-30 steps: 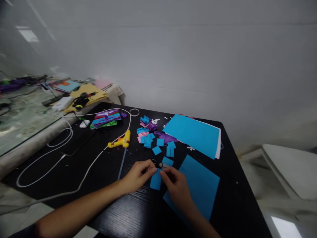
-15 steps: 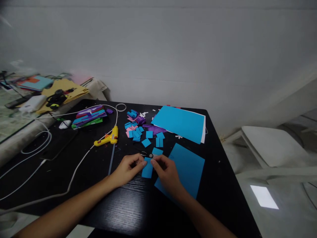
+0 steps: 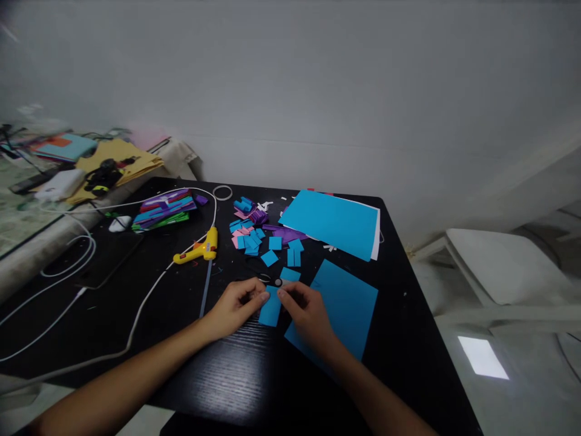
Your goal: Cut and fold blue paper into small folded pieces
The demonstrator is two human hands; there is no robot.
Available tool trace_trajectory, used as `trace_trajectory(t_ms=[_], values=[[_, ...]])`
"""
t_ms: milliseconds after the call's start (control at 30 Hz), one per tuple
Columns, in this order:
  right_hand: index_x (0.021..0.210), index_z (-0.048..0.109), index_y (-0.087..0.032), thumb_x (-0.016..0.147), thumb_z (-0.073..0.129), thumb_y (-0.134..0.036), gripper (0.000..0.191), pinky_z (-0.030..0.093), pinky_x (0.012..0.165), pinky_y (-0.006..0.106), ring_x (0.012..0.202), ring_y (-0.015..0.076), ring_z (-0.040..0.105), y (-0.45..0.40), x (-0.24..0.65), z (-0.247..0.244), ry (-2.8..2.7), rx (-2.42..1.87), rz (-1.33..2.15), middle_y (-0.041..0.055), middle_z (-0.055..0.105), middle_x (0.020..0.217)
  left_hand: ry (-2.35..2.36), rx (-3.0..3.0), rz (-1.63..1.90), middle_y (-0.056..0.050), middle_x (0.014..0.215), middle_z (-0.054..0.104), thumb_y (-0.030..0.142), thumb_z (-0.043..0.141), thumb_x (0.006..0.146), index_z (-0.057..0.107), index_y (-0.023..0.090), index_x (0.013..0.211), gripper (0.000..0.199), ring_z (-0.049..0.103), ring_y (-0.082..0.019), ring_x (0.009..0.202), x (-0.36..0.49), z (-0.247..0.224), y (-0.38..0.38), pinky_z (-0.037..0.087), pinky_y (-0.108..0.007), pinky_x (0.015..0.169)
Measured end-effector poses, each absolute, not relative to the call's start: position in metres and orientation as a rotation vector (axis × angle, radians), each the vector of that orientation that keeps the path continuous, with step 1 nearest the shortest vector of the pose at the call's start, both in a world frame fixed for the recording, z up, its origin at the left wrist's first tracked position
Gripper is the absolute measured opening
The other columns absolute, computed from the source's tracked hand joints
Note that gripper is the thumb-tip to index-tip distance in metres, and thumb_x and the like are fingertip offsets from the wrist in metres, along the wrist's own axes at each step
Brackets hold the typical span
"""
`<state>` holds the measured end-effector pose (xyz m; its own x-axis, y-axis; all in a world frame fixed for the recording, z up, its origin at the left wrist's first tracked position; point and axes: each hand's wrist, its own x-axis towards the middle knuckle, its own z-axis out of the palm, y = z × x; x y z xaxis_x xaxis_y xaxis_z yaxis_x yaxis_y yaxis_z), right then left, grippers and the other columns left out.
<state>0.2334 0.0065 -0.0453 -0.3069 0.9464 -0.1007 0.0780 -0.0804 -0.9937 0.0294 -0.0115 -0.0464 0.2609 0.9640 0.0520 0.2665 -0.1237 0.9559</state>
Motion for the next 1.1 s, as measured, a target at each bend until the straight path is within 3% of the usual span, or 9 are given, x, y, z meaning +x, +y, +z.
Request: trace_trajectory(t_ms=[1100], values=[[0.073,0.065,-0.021,0.089,0.073,-0.050,0.034,0.043,0.062,0.030,0.062,0.0155,0.052,0.0044,0.2319,-0.0439,-1.492,-1.122,1.520,-0.0011,0.057,0.065,1.162,1.603,0.987,0.006,0.065,0.044,0.039,0.061,0.099,0.053,0.018,0.072,0.035,0.041,-0.010,0.060,0.0303,-0.0473,-0.0118,0.033,-0.022,0.057]])
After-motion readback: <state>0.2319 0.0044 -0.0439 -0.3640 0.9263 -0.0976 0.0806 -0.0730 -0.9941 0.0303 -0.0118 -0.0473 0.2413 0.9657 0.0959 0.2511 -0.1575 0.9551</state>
